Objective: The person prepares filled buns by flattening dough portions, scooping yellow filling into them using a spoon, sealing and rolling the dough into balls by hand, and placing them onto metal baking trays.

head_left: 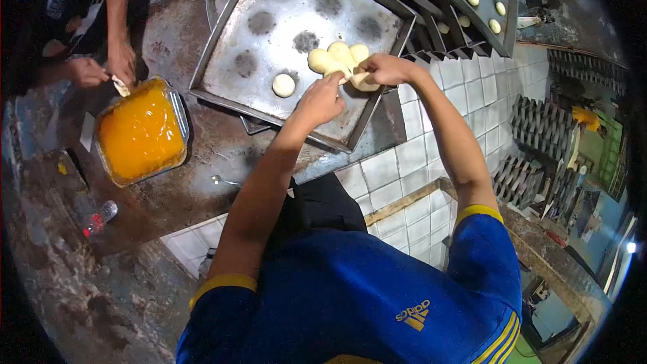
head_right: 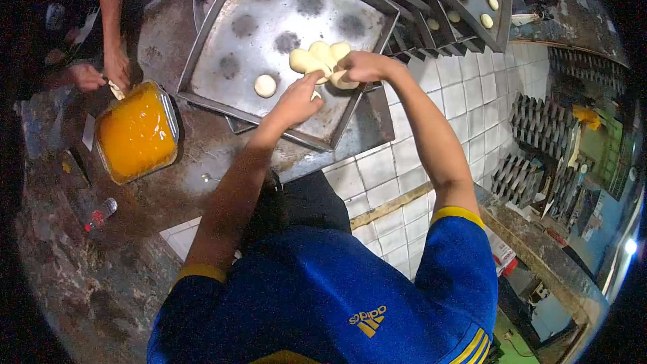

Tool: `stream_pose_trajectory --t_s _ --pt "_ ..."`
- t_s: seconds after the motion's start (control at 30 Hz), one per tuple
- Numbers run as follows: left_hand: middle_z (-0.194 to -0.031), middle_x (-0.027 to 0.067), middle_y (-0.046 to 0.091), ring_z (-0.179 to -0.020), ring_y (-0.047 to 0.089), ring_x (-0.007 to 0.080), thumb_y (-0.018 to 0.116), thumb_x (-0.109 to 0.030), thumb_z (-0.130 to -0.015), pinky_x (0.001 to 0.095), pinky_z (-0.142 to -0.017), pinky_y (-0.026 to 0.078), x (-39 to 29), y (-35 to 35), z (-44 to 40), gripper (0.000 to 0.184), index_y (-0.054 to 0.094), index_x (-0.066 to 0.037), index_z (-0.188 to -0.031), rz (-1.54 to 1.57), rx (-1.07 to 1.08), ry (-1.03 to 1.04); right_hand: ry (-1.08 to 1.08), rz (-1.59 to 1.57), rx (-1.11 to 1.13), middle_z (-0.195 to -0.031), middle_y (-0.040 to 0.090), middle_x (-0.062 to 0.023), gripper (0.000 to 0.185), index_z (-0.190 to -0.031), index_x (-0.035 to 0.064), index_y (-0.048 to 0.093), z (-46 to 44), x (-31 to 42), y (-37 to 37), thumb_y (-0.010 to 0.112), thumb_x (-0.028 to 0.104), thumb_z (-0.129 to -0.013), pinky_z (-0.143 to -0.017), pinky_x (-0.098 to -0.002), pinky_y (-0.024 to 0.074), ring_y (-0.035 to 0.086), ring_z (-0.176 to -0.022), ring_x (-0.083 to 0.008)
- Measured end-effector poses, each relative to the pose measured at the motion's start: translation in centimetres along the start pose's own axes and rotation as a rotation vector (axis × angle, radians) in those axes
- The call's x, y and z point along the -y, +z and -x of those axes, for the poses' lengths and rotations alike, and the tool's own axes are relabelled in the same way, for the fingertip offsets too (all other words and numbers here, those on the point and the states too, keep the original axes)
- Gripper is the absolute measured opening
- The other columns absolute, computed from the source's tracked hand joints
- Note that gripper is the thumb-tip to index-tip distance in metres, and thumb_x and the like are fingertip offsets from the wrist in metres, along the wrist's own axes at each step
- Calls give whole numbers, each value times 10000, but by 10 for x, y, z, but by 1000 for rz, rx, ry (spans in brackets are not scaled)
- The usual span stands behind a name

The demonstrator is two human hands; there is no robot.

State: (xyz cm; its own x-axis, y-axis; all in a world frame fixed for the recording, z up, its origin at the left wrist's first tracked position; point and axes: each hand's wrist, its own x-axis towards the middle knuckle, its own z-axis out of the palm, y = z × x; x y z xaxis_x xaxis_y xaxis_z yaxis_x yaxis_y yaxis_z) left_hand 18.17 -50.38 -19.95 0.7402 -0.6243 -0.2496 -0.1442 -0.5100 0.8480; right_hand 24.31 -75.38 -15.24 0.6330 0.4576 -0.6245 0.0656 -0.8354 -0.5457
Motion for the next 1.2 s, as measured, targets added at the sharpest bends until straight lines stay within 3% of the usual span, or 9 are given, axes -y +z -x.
stream_pose_trajectory --t_s 0.1,0.23,0.3,0.5,0.67,0.77,0.83,1.0,1.2 --pt "-1446 260 599 -1344 573 408 596 -216 -972 459 -1140 440 9 7 5 585 482 -10 -1508 143 -38 -100 3 -543 243 -983 716 -25 350 -1128 15 721 35 15 -11 650 210 -846 -850 -274 487 634 -929 -109" --pt "-1345 136 673 -1240 630 237 443 -379 -1113 363 -1070 474 -23 -20 45 511 559 -19 -1456 742 -73 -201 -163 -960 10 -1201 734 -51 478 -1303 -38 660 88 78 7 780 121 -869 -902 -260 520 672 -1067 -105" --pt "-1079 115 702 -1014 644 175 419 -516 -1136 320 -915 511 -44 -29 72 573 632 -24 -1338 1273 -241 -46 -164 -1021 -212 -1130 756 -56 460 -1265 -38 682 94 138 25 859 102 -865 -892 -262 551 704 -1021 -115" --pt "-737 7 559 -715 492 96 521 -360 -1139 311 -658 450 -58 -99 149 440 608 -4 -895 934 -856 37 -301 -688 -678 -963 728 -7 291 -1121 -12 708 53 275 97 841 86 -881 -787 -247 529 664 -910 -77" --pt "-742 -2 602 -715 522 76 537 -368 -1137 288 -628 446 -42 -161 226 455 655 -2 -894 758 -1108 122 -414 -1022 -842 -937 718 -34 220 -1045 -3 674 12 391 139 807 146 -956 -746 -244 523 653 -866 -81" --pt "-958 21 658 -857 609 114 529 -500 -1114 299 -742 499 -38 -191 280 480 654 -41 -1047 1150 -1043 -55 -444 -1018 -983 -889 743 -39 174 -948 -18 709 -15 449 153 784 135 -980 -718 -243 524 652 -804 -71" --pt "-854 -43 546 -784 483 43 559 -430 -1118 246 -678 406 -18 -213 307 397 588 -87 -920 1466 -846 343 -458 -1108 -889 -869 752 -38 173 -939 -35 724 -17 479 155 779 123 -982 -705 -242 522 652 -781 -67" --pt "-769 -85 503 -716 431 12 654 -309 -1088 222 -624 361 11 -235 375 306 595 -99 -873 985 -1103 274 -555 -987 -820 -825 749 -35 223 -964 -58 769 -31 536 174 759 161 -1008 -630 -224 508 635 -701 -54" --pt "-852 -6 621 -789 621 86 685 -309 -1042 226 -678 488 38 -250 439 223 599 -113 -1103 1436 -1132 147 -415 -954 -431 -797 722 -19 300 -1014 -30 775 -15 592 175 736 267 -1029 -562 -221 446 618 -669 -51"
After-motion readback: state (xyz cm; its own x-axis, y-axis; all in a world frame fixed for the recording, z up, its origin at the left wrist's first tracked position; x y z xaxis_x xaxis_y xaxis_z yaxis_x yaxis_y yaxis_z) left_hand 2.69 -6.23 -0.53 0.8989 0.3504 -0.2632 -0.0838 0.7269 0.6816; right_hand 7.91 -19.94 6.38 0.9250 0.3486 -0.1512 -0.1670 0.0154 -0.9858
